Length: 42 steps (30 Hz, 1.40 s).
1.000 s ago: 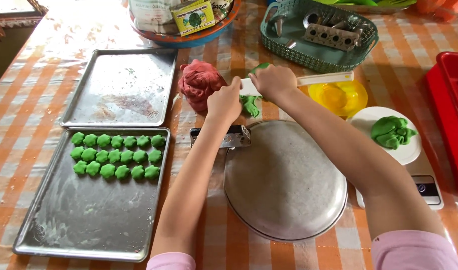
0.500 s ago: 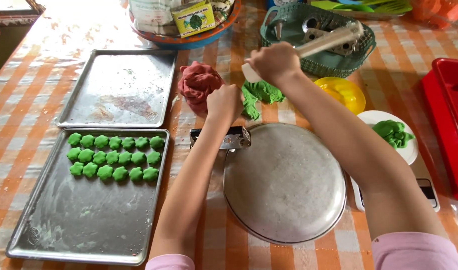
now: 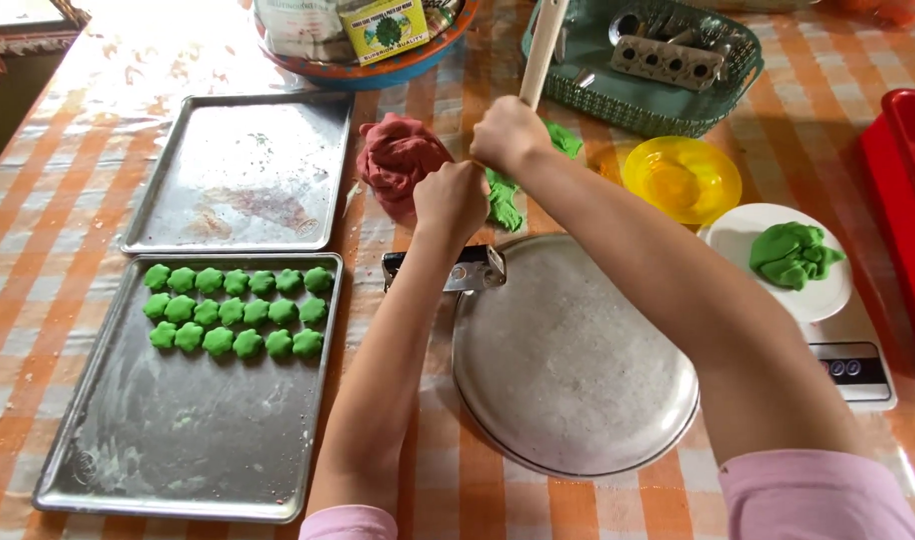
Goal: Rolling small pieces of green dough into balls and kneading a larger piece of dough on a metal plate.
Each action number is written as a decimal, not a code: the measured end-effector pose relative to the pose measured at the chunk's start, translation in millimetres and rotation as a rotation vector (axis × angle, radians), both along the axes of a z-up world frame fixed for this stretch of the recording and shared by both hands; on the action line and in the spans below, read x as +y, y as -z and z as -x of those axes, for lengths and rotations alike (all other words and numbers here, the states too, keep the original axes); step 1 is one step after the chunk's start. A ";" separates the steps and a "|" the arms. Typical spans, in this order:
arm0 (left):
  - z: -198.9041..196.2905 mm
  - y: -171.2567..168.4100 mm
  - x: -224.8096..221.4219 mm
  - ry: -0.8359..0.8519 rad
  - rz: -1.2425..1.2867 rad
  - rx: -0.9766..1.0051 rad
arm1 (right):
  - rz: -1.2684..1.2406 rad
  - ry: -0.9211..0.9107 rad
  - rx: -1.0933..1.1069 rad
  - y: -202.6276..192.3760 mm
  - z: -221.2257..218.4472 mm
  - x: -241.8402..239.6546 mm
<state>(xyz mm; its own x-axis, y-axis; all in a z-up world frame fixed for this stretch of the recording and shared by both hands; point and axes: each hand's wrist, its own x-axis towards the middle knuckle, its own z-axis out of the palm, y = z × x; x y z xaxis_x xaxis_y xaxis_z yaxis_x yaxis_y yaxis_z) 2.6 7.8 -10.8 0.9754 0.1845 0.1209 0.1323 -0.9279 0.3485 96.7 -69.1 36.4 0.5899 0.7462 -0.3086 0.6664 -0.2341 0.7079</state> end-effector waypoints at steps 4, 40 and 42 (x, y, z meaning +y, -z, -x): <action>4.4 -4.3 -4.0 0.076 0.035 0.039 | 0.004 0.043 -0.014 15.2 -8.4 -40.2; 140.8 -181.2 29.4 0.166 -0.198 -0.447 | -0.796 -0.232 0.346 97.3 46.3 -45.2; 137.1 -174.3 31.5 0.224 -0.145 -0.500 | -0.795 -0.440 0.013 104.1 43.5 -39.1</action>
